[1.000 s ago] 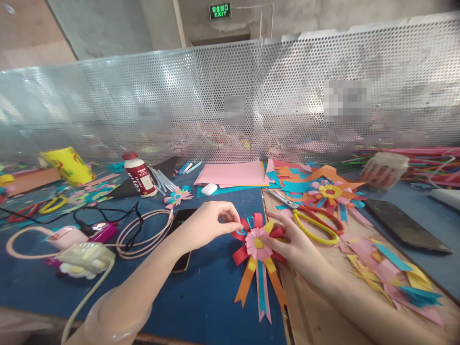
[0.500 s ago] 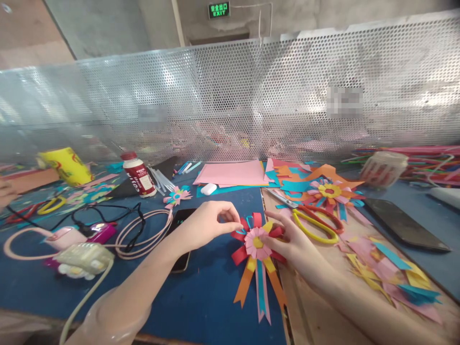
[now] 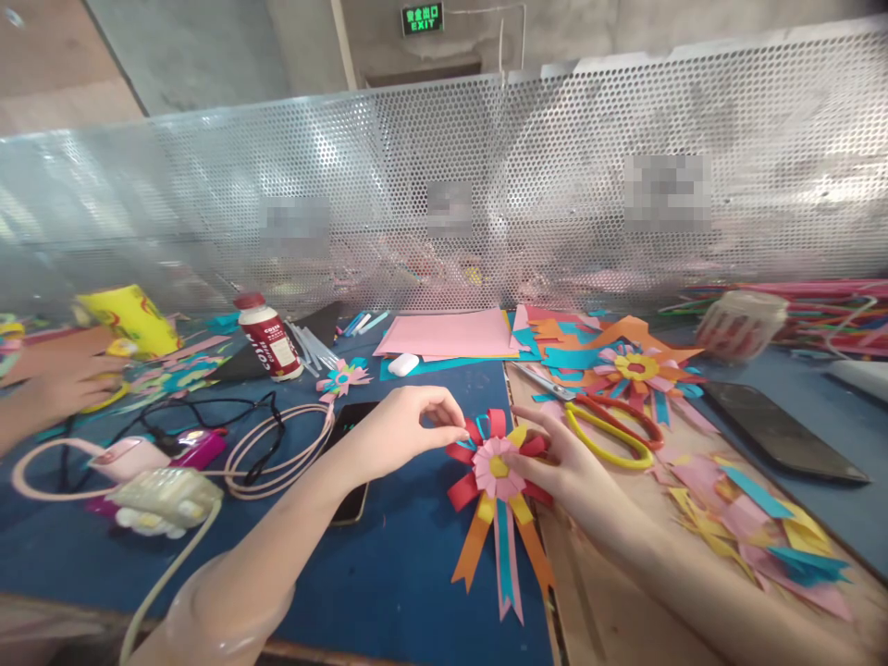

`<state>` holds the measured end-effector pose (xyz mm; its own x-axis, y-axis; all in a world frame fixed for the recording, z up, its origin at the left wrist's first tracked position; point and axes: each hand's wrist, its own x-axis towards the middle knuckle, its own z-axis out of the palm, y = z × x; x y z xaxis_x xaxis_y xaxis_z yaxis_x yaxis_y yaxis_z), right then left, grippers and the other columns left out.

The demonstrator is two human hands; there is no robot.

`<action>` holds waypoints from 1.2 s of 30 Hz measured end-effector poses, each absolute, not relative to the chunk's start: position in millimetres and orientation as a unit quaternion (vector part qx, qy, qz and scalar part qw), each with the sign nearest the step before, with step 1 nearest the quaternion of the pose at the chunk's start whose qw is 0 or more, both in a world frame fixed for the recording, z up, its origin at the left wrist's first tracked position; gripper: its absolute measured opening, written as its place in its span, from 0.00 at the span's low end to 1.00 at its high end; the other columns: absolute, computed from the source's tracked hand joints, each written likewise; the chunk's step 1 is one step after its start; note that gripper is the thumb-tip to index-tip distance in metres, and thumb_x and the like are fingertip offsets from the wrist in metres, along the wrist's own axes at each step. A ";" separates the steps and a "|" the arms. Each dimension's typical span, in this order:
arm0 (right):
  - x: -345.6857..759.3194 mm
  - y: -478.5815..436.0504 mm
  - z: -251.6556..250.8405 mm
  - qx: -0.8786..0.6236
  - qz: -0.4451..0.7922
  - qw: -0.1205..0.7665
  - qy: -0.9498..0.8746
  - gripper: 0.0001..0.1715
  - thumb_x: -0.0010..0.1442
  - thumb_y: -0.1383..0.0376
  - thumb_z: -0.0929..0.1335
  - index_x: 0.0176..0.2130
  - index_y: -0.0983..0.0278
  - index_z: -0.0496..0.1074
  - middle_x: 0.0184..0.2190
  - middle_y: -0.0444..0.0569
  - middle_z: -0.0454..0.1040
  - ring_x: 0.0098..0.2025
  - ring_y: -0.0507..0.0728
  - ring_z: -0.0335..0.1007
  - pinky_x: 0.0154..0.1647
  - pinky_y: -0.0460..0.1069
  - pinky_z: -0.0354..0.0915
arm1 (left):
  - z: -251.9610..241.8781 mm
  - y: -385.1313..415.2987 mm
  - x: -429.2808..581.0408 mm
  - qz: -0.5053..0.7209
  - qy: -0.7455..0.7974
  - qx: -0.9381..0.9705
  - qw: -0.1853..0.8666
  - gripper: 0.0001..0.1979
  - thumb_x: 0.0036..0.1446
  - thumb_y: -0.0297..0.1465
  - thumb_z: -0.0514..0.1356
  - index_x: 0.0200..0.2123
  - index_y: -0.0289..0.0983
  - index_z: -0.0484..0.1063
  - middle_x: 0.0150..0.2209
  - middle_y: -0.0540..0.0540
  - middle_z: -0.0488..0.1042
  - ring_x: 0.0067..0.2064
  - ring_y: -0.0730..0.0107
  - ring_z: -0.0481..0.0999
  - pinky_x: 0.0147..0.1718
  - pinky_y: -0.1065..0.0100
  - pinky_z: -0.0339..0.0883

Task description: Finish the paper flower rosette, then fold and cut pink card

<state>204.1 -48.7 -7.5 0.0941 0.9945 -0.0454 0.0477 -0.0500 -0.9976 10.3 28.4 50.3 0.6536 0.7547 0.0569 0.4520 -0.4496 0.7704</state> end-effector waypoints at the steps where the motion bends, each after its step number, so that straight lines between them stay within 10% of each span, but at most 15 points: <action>1: 203.9 -48.9 -6.9 -0.544 0.480 0.498 -0.475 0.39 0.47 0.51 0.71 0.55 0.61 0.60 0.28 0.41 0.62 0.31 0.53 0.64 0.28 0.46 0.63 | 50.4 28.4 10.1 0.200 0.364 0.827 0.379 0.07 0.51 0.35 0.60 0.31 0.37 0.71 0.31 0.50 0.76 0.33 0.71 0.74 0.35 0.69 0.66; 36: 205.3 -48.4 -7.0 -0.547 0.482 0.498 -0.469 0.38 0.48 0.52 0.71 0.55 0.61 0.60 0.29 0.42 0.63 0.31 0.52 0.64 0.29 0.46 0.62 | 49.5 27.8 9.2 0.189 0.381 0.871 0.246 0.09 0.49 0.37 0.61 0.26 0.38 0.72 0.37 0.49 0.70 0.36 0.70 0.70 0.38 0.67 0.62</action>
<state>205.3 -48.4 -7.0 0.0951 0.9937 -0.0598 0.0335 -0.0633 -0.9974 9.2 27.8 49.5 0.6380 0.7567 0.1428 0.5706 -0.5891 0.5722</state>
